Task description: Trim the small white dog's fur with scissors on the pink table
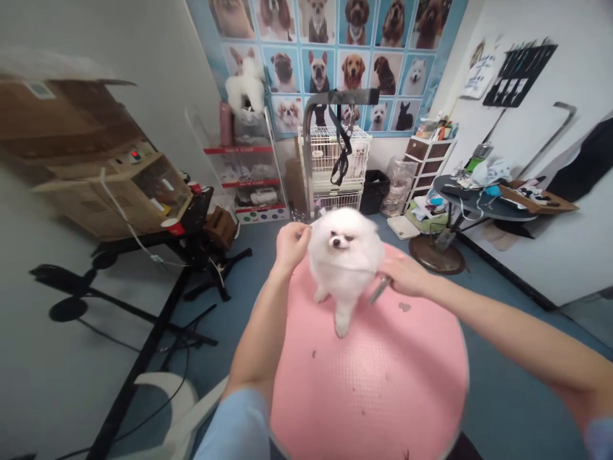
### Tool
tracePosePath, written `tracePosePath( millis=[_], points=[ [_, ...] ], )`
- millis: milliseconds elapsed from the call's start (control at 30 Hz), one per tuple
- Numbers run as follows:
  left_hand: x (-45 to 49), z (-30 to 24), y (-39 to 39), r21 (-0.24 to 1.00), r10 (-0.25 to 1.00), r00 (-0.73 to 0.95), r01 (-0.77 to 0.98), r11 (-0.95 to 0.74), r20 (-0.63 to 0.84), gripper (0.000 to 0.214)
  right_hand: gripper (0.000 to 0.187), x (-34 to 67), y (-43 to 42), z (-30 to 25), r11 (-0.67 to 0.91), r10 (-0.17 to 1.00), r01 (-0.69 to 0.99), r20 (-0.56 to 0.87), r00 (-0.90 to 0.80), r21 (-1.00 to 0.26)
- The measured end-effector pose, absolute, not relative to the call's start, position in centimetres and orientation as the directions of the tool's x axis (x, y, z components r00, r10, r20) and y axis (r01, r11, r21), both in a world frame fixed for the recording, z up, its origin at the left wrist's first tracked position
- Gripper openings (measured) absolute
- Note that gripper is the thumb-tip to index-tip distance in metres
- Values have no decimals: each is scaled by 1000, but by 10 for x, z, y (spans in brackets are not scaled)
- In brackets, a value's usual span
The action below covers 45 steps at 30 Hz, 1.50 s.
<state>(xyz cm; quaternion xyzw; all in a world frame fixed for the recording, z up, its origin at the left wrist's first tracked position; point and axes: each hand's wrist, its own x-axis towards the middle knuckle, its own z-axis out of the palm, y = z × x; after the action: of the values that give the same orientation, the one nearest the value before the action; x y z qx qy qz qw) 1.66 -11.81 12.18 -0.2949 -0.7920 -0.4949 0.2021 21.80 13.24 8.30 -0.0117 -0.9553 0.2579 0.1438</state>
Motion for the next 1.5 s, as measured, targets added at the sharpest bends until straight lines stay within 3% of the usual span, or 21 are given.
tracePosePath(
  millis=[167,233,333,400,467,533,633,700,833,1033,1267,1400,1500],
  points=[
    [22,105,-110,614,516,-711,691,383,478,9,28,299,104,27,719,197,4,198,-960,-695],
    [31,77,-115,651,423,-739,668,360,525,10,34,333,91,-8,630,197,-1,160,-967,-776],
    [57,26,-121,832,94,-865,500,240,493,12,41,375,70,-49,443,297,38,107,-949,-896],
    [77,1,-117,921,115,-936,348,175,332,8,44,392,56,-64,303,435,98,46,-899,-948],
    [91,-10,-106,921,149,-931,356,158,334,5,47,401,46,-71,186,523,135,-18,-852,-973],
    [98,-8,-91,886,94,-907,421,196,410,8,49,402,41,-74,98,556,129,-53,-830,-987],
    [98,8,-69,811,-50,-855,469,351,516,12,46,397,40,-79,-26,604,103,-98,-791,-994],
    [97,19,-59,723,-43,-811,496,481,584,11,41,389,37,-82,-110,629,86,-137,-765,-990],
    [99,33,-45,557,99,-785,517,650,612,19,40,364,22,-85,-244,629,23,-176,-757,-969],
    [92,96,-7,428,205,-736,570,701,646,27,48,332,7,-79,-486,548,-32,-276,-789,-874],
    [95,172,23,421,296,-826,513,748,480,25,39,274,38,-55,-692,497,-64,-410,-765,-719],
    [106,159,3,482,261,-861,468,740,436,26,29,227,39,-31,-681,449,-54,-358,-819,-730],
    [110,142,-10,503,222,-877,433,748,425,22,32,225,29,-31,-599,425,-133,-173,-888,-790]
  ],
)
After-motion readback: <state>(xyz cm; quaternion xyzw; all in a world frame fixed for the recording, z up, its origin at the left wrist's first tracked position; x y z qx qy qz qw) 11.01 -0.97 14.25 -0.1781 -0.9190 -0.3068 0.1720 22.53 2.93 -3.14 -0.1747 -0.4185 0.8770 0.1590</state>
